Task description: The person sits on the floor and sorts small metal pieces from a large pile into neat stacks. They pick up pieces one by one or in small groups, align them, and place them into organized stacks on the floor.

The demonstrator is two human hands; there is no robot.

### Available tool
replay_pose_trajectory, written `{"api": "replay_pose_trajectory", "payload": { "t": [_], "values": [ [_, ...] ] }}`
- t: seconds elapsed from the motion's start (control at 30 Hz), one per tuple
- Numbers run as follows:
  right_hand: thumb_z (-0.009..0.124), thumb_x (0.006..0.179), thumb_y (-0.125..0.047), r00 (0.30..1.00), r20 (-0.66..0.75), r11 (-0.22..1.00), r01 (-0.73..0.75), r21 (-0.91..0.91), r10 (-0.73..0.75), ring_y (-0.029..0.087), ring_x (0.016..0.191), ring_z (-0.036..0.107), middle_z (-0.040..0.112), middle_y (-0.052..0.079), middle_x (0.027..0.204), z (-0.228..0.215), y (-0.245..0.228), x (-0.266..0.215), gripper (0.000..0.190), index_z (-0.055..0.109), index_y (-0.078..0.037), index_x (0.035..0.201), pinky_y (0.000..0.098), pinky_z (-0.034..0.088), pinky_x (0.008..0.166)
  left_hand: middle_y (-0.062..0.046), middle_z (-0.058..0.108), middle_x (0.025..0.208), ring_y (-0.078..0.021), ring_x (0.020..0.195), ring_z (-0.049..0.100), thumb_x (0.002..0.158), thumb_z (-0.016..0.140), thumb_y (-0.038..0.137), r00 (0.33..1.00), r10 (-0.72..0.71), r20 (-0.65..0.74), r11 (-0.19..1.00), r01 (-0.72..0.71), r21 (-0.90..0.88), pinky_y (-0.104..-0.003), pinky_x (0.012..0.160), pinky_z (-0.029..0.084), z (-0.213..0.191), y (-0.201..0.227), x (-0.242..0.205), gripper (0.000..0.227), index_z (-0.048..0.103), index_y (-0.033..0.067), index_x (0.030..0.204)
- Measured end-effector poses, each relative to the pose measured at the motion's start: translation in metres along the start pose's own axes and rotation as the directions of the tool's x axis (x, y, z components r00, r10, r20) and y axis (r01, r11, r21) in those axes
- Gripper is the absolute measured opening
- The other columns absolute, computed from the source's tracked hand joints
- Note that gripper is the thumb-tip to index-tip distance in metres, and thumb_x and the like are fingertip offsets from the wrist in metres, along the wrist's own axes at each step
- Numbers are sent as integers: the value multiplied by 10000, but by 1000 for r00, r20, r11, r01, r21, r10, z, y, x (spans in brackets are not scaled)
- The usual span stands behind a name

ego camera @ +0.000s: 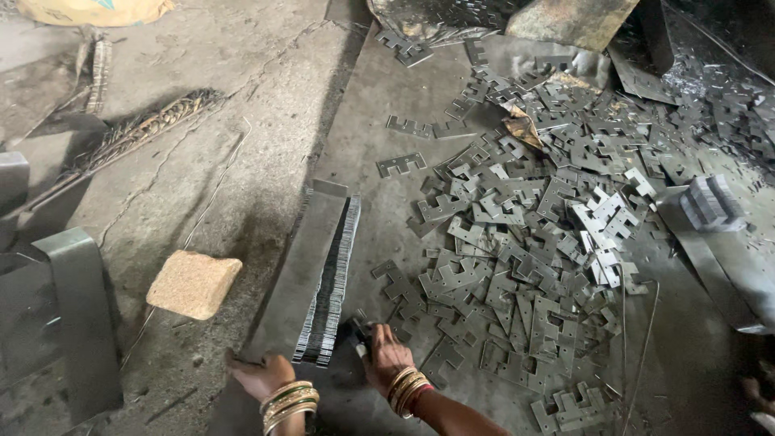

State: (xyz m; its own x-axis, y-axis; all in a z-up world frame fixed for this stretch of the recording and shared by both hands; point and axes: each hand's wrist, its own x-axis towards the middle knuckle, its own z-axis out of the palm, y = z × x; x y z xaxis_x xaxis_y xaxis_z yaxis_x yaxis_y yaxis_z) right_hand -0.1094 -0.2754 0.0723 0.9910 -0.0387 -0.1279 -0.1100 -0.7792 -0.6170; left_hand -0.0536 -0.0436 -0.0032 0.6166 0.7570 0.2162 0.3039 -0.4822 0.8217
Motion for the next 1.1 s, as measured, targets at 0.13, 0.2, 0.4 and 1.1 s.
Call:
{"api": "replay_pose_trajectory", "payload": {
  "t": [0.13,0.2,0.4,1.1],
  "values": [
    [691,851,-210,985,-11,975,-166,146,170,421,968,687,675,228,1115,17,18,8,588,395,-38,1329,500,569,848,-301,393,1562,-460,1498,396,798,677,118,991,-79,104,995,85,-53,-556,1263,354,-16,31,-15,964,230,-58,1634],
    [723,821,-196,967,-26,947,-242,213,253,414,970,694,708,224,1058,25,27,15,600,431,-35,1321,489,572,844,-290,340,1593,-468,1514,343,815,806,284,998,53,35,995,-50,-87,-586,1277,317,-26,49,-25,1072,197,-52,1631],
    [867,717,-160,898,71,799,-421,429,434,266,868,749,754,164,932,28,49,40,443,712,0,1100,407,575,763,-270,204,1631,-461,1516,242,699,842,535,996,31,80,994,-21,-112,-646,1145,297,-44,79,-48,1308,68,47,1635],
    [594,900,-119,867,359,816,467,-340,-346,354,938,683,666,190,1021,-21,-119,144,402,558,-65,1296,477,594,748,-305,513,1318,-463,1219,554,694,859,366,978,194,74,981,-193,-12,-556,1063,466,-52,56,-36,954,400,-80,1402]
  ]
}}
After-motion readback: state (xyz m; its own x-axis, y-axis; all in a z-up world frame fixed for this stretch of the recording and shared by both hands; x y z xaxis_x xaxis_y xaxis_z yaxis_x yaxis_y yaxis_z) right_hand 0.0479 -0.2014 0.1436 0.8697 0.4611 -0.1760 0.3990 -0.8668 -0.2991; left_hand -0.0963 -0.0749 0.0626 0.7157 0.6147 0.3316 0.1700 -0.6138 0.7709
